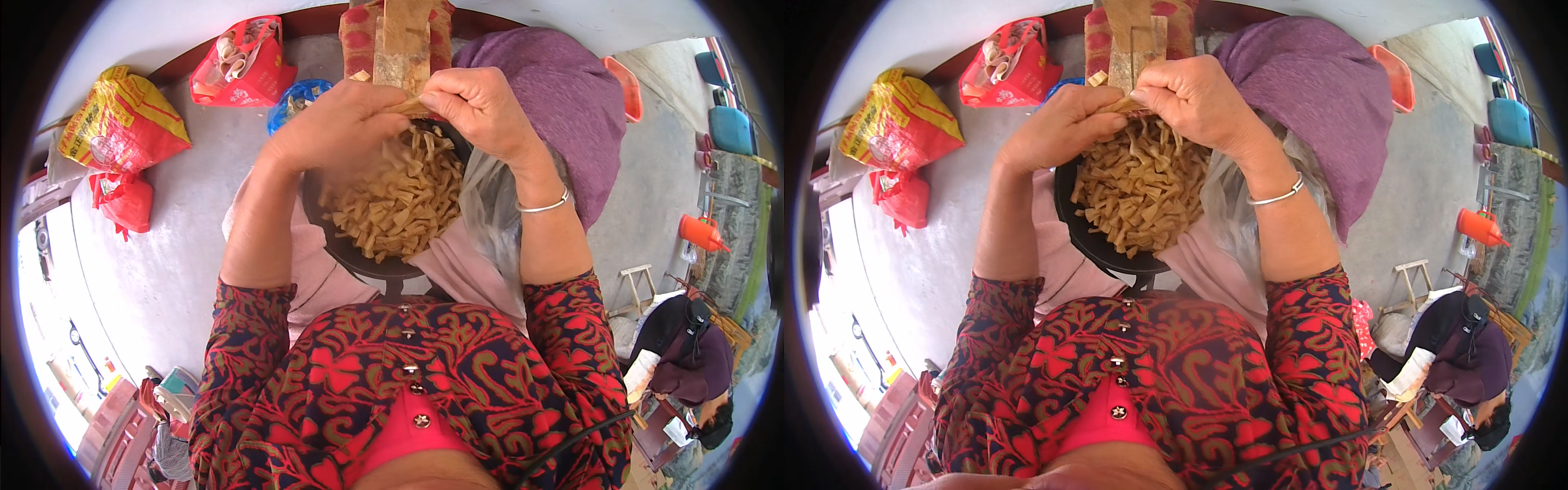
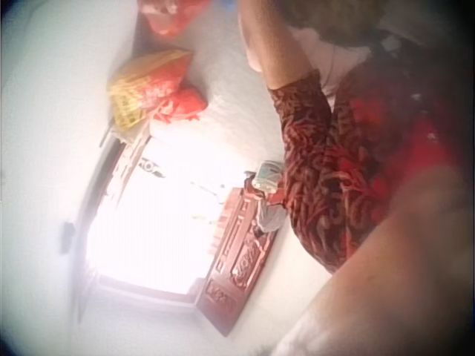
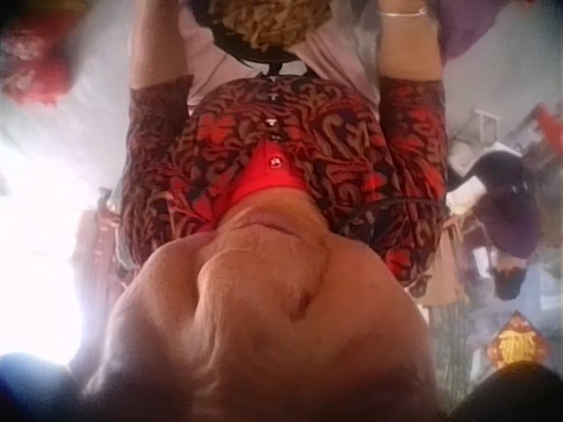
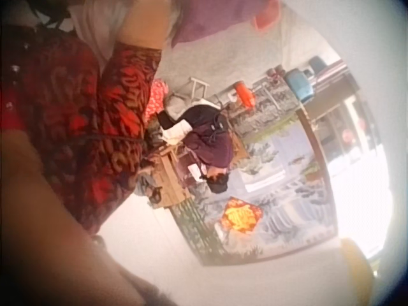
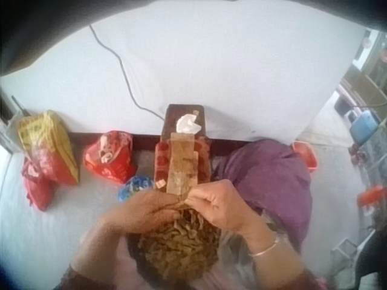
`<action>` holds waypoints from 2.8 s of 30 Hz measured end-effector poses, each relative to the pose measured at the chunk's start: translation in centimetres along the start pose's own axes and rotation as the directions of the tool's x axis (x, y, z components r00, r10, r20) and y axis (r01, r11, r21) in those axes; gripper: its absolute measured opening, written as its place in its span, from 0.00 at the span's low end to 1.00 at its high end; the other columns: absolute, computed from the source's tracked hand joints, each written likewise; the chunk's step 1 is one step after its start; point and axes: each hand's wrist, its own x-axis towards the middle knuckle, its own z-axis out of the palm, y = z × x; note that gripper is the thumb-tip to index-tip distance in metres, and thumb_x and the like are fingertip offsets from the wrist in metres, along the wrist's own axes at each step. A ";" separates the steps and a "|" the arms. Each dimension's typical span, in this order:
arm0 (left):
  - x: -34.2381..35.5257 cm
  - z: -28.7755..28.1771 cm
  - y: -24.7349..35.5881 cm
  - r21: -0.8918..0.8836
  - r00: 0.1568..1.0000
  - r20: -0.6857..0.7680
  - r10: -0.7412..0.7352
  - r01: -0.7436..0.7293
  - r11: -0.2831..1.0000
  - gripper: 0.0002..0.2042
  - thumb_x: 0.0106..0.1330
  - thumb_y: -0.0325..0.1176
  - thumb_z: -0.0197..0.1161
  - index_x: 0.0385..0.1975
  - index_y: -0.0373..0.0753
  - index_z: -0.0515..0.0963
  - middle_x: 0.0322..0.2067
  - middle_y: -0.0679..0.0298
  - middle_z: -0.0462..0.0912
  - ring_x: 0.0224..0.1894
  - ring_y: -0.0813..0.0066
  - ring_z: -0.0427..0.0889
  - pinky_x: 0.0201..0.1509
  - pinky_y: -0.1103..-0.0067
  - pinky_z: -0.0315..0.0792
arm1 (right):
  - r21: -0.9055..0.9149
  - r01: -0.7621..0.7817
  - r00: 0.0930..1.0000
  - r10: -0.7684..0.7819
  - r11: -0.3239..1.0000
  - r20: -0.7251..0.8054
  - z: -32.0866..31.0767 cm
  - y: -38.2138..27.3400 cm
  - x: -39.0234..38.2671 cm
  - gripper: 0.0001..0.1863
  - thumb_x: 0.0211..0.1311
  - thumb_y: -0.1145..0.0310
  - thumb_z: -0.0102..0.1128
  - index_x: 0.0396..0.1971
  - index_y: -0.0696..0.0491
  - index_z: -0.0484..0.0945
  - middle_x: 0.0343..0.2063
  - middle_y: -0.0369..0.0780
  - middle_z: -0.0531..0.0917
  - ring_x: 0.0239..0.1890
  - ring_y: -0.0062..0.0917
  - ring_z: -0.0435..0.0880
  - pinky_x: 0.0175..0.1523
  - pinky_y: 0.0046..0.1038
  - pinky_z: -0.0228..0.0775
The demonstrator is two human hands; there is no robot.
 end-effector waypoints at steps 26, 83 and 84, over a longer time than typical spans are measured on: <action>1.0 2.6 -1.1 0.390 0.925 -0.345 0.156 -0.010 0.921 0.17 0.68 0.47 0.52 0.37 0.39 0.80 0.24 0.57 0.81 0.25 0.62 0.81 0.31 0.71 0.72 | 0.688 -0.505 0.829 0.515 0.521 0.218 1.8 0.6 1.8 0.16 0.66 0.62 0.50 0.23 0.56 0.76 0.12 0.34 0.72 0.11 0.16 0.66 0.15 0.18 0.58; 1.0 1.9 -0.7 -0.168 0.832 -0.555 0.016 -0.131 0.977 0.10 0.54 0.32 0.67 0.23 0.32 0.77 0.15 0.63 0.75 0.19 0.83 0.71 0.24 0.81 0.69 | 0.737 -0.307 0.939 0.317 0.602 0.133 2.3 -0.6 0.4 0.09 0.67 0.67 0.54 0.30 0.56 0.77 0.15 0.27 0.68 0.15 0.07 0.61 0.18 0.13 0.51; 0.9 1.7 -0.4 -0.145 0.855 -0.518 -0.001 -0.087 0.986 0.09 0.55 0.32 0.66 0.23 0.32 0.77 0.15 0.63 0.76 0.18 0.83 0.71 0.23 0.82 0.68 | 0.688 -0.296 0.946 0.301 0.662 0.117 2.4 -0.6 0.3 0.09 0.67 0.67 0.54 0.30 0.55 0.77 0.15 0.27 0.67 0.15 0.07 0.60 0.18 0.13 0.50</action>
